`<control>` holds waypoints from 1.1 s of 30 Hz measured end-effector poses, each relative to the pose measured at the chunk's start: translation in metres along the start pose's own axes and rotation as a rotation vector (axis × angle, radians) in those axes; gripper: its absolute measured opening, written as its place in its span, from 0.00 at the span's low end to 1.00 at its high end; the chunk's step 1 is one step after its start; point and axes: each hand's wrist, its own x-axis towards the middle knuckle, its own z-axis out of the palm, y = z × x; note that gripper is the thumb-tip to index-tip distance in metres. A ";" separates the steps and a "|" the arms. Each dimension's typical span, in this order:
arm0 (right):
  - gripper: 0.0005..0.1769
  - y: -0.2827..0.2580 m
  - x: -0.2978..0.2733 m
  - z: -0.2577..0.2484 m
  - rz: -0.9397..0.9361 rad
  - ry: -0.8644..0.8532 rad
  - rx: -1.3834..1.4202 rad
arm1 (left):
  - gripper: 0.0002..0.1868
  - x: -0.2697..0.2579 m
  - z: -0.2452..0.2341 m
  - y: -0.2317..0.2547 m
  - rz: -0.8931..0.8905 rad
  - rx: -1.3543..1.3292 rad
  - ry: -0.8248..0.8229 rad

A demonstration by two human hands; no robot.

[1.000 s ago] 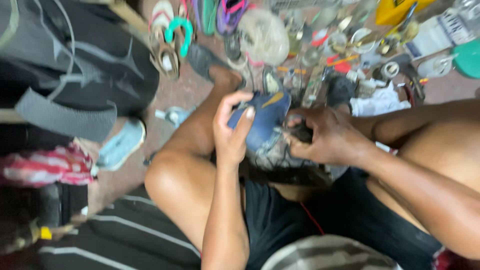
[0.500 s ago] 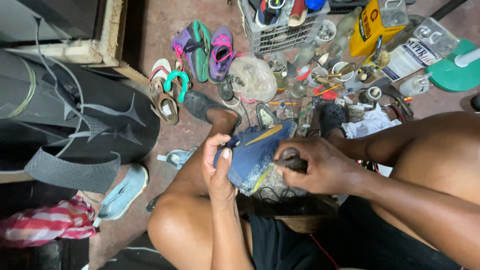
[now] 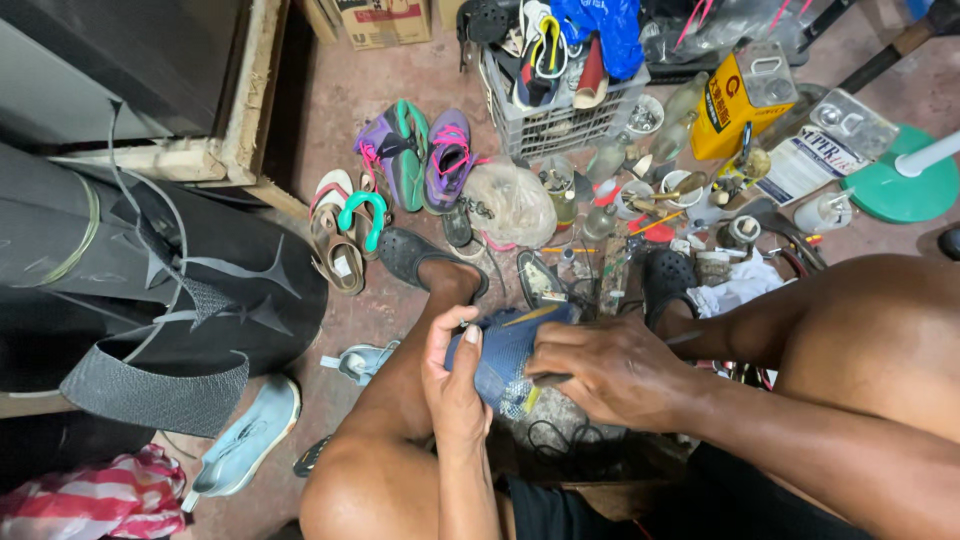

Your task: The person is repairing a blue and yellow sneaker. They use a pair of scissors to trim the upper part of the shoe, then apply a liquid from a bottle to the sole and wipe it with a white cloth.

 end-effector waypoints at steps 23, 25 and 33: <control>0.16 0.019 0.009 -0.005 0.344 -0.046 0.152 | 0.06 0.007 0.011 -0.012 -0.142 0.212 0.181; 0.16 0.012 0.004 -0.013 0.505 -0.129 0.202 | 0.07 0.006 0.015 -0.020 -0.131 0.138 0.201; 0.11 0.002 0.016 -0.010 0.498 0.005 0.106 | 0.09 0.013 0.013 -0.013 -0.155 0.231 0.295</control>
